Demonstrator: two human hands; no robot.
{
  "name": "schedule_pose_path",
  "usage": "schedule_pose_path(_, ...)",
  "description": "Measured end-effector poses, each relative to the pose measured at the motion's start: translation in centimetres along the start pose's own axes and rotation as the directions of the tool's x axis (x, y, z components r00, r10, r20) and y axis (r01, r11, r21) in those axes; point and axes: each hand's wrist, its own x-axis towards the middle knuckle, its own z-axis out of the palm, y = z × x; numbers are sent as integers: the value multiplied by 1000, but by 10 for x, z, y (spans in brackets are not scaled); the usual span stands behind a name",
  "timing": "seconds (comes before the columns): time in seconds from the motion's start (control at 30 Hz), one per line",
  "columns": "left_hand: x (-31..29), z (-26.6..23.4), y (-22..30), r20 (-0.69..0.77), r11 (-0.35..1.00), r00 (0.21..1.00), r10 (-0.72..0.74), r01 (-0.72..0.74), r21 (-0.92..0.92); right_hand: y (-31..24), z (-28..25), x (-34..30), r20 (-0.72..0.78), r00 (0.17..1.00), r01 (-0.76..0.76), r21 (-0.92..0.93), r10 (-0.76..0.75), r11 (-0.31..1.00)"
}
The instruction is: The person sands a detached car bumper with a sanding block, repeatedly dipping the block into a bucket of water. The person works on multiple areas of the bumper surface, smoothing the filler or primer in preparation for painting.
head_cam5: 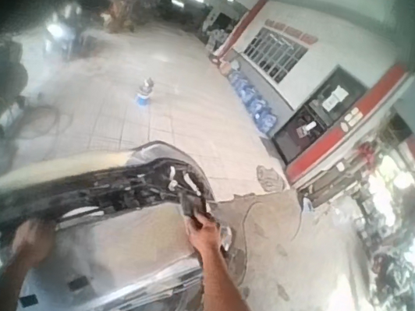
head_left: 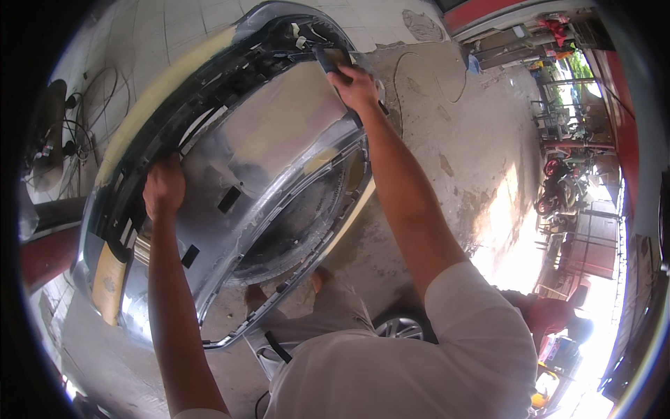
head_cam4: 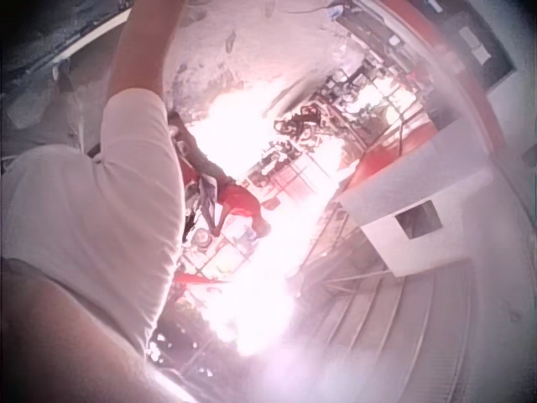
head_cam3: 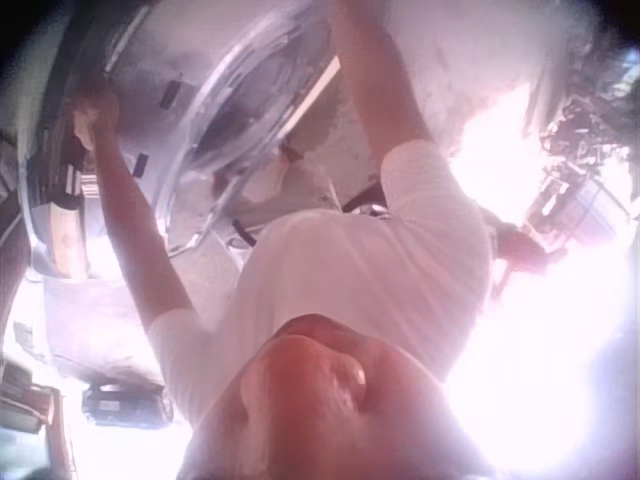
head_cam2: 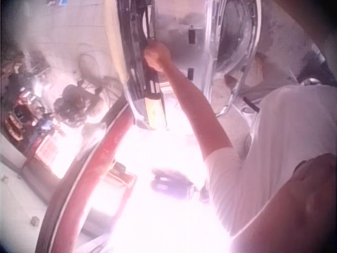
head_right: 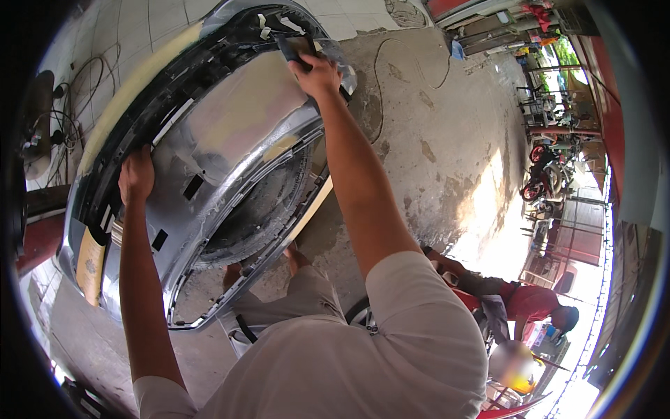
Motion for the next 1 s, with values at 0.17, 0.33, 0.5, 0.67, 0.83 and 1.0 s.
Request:
schedule_pose_path(0.17,9,6,-8,-25,999,999,37,-37,24,-91,18,-66,-124,977,157,-118,-172,980)
schedule_pose_path(0.33,1,-3,-26,-13,1000,999,31,-31,1,-177,25,-203,-41,823,568,86,-567,819)
schedule_pose_path(0.5,-6,7,-23,-73,998,995,69,-68,11,-82,3,-77,-13,985,173,-12,-173,985)
schedule_pose_path(0.67,-16,13,-15,-191,989,971,147,-144,27,-50,-17,-3,91,990,-114,33,111,993)
schedule_pose_path(0.83,-70,41,-13,-311,785,721,619,-555,277,17,-63,7,5,999,-41,126,40,991)
schedule_pose_path(1.0,-69,91,109,-24,645,720,693,-606,466,262,-84,-3,-18,976,-118,794,217,597)
